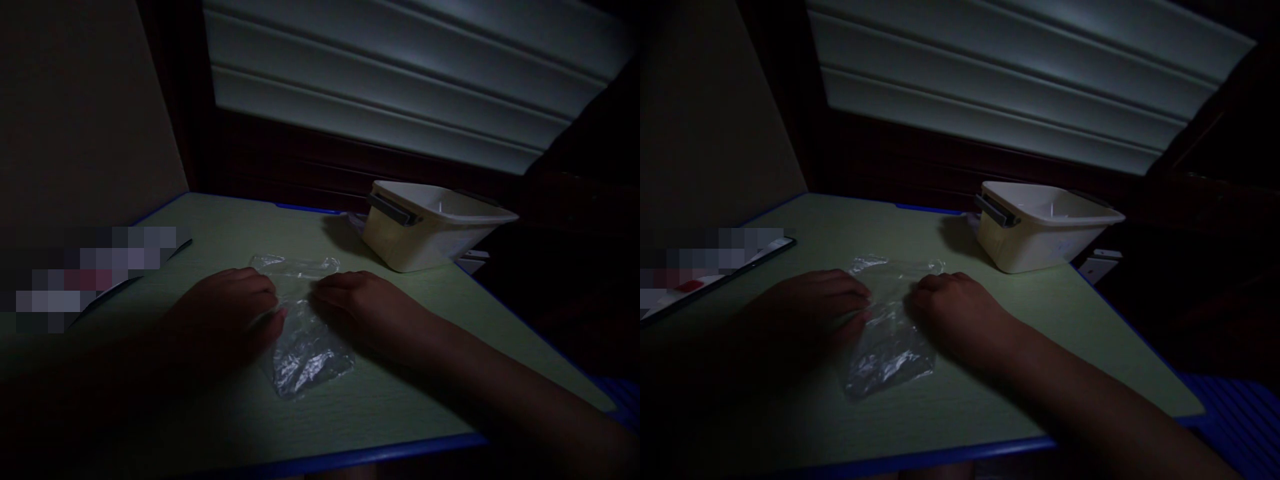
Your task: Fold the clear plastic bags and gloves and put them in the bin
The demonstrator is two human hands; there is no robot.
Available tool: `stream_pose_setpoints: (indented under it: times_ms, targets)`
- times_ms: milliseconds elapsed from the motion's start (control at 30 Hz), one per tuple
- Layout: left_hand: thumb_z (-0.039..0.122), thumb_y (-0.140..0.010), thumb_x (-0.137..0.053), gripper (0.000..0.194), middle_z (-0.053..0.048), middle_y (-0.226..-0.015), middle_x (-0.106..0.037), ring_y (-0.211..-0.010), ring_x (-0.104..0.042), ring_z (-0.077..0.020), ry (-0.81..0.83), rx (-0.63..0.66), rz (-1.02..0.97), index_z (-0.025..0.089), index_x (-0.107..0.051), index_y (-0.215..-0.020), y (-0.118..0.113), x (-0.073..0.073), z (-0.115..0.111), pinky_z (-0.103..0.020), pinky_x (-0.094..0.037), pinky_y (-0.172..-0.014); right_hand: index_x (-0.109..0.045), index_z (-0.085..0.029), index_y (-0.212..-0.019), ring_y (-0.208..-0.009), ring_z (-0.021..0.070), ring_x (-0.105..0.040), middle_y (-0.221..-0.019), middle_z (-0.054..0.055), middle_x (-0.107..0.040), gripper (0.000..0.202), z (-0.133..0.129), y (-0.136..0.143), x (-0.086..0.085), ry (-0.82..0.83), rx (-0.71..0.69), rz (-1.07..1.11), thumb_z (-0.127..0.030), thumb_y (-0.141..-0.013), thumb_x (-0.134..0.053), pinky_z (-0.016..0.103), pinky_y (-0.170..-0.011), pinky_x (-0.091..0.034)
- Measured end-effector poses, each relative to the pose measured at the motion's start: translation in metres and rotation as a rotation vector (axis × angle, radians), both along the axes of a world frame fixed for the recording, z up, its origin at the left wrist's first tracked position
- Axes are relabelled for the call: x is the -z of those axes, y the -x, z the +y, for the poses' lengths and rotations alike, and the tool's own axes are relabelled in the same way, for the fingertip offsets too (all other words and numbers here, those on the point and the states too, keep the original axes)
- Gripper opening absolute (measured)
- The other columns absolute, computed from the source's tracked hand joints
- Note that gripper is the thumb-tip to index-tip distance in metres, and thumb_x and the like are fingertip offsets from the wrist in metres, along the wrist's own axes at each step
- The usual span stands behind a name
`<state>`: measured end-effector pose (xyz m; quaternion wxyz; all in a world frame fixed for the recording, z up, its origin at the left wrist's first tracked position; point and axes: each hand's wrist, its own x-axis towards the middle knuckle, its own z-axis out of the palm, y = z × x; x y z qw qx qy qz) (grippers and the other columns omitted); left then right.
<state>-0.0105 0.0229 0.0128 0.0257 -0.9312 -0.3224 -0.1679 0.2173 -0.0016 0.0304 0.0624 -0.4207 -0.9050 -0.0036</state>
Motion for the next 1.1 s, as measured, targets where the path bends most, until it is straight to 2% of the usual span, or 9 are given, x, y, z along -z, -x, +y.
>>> stream_pose_setpoints:
  times_ms: [200, 300, 400, 533, 667, 800, 933, 1000, 1100]
  targets:
    - [0.028, -0.094, -0.038, 0.033, -0.008, -0.098, -0.069, -0.09, -0.062, -0.0215, -0.115, 0.015, -0.092, 0.018, -0.068, -0.086, 0.003, 0.0, 0.0, -0.035, -0.049, -0.077, -0.074, -0.018, -0.097, -0.09, 0.0164, -0.067, -0.099, 0.008, -0.072, 0.022, 0.0, -0.007, -0.008, 0.087, -0.056, 0.043, -0.008, -0.091, -0.054, 0.029, -0.084, -0.049]
    - [0.03, -0.097, -0.036, 0.037, -0.008, -0.091, -0.069, -0.087, -0.063, -0.0216, -0.049, 0.037, -0.063, 0.017, -0.068, -0.084, 0.005, 0.001, 0.003, -0.035, -0.05, -0.076, -0.074, -0.018, -0.096, -0.09, 0.0163, -0.066, -0.099, 0.008, -0.071, 0.023, -0.003, -0.007, -0.013, 0.116, -0.075, 0.083, -0.009, -0.092, -0.053, 0.029, -0.082, -0.049]
    - [0.03, -0.097, -0.034, 0.04, -0.006, -0.082, -0.068, -0.08, -0.063, -0.0217, 0.027, 0.022, 0.035, 0.018, -0.066, -0.076, 0.002, -0.001, 0.002, -0.036, -0.05, -0.072, -0.073, -0.015, -0.096, -0.091, 0.0167, -0.065, -0.103, 0.01, -0.068, 0.021, -0.005, -0.005, -0.016, 0.09, -0.023, 0.128, -0.009, -0.092, -0.052, 0.028, -0.081, -0.05]
    - [0.031, -0.095, -0.038, 0.037, -0.007, -0.083, -0.068, -0.08, -0.063, -0.0221, 0.006, 0.002, 0.101, 0.019, -0.066, -0.074, -0.003, -0.001, -0.003, -0.035, -0.049, -0.072, -0.07, -0.012, -0.098, -0.085, 0.0163, -0.063, -0.097, 0.011, -0.067, 0.02, -0.005, -0.002, -0.012, 0.086, 0.05, 0.111, -0.008, -0.093, -0.051, 0.028, -0.076, -0.05]
    - [0.031, -0.094, -0.041, 0.034, -0.006, -0.081, -0.068, -0.077, -0.062, -0.0208, -0.02, 0.034, 0.066, 0.019, -0.065, -0.072, -0.004, 0.004, -0.007, -0.034, -0.049, -0.071, -0.071, -0.013, -0.1, -0.083, 0.0163, -0.063, -0.094, 0.01, -0.066, 0.02, -0.003, 0.0, -0.006, 0.091, 0.058, 0.066, -0.011, -0.094, -0.052, 0.028, -0.075, -0.049]
    - [0.028, -0.094, -0.039, 0.034, -0.006, -0.091, -0.069, -0.087, -0.062, -0.021, -0.02, 0.047, -0.075, 0.02, -0.068, -0.079, -0.001, 0.004, -0.002, -0.034, -0.049, -0.077, -0.067, -0.014, -0.112, -0.085, 0.0168, -0.065, -0.104, 0.011, -0.066, 0.023, 0.001, -0.004, -0.003, 0.078, 0.118, 0.231, -0.016, -0.093, -0.054, 0.028, -0.076, -0.05]
    - [0.032, -0.09, -0.04, 0.03, -0.005, -0.097, -0.067, -0.092, -0.061, -0.0205, 0.035, -0.095, -0.294, 0.02, -0.067, -0.087, 0.006, -0.003, 0.014, -0.034, -0.048, -0.085, -0.063, -0.01, -0.121, -0.082, 0.0181, -0.064, -0.109, 0.015, -0.066, 0.034, 0.018, -0.016, 0.002, 0.054, 0.316, 0.396, -0.023, -0.089, -0.06, 0.028, -0.068, -0.049]
    - [0.035, -0.087, -0.041, 0.03, -0.006, -0.094, -0.067, -0.089, -0.062, -0.0218, 0.048, -0.198, -0.322, 0.019, -0.067, -0.086, 0.011, -0.006, 0.023, -0.036, -0.048, -0.085, -0.066, -0.008, -0.114, -0.078, 0.0182, -0.064, -0.103, 0.015, -0.069, 0.033, 0.029, -0.023, 0.006, 0.113, 0.397, 0.412, -0.028, -0.088, -0.062, 0.028, -0.065, -0.048]
    - [0.039, -0.083, -0.042, 0.033, -0.006, -0.088, -0.067, -0.086, -0.062, -0.0237, 0.1, -0.293, -0.283, 0.019, -0.068, -0.081, 0.017, -0.007, 0.034, -0.039, -0.047, -0.081, -0.071, -0.009, -0.095, -0.071, 0.0176, -0.062, -0.086, 0.01, -0.071, 0.031, 0.041, -0.031, 0.011, 0.246, 0.431, 0.444, -0.038, -0.086, -0.064, 0.027, -0.062, -0.045]
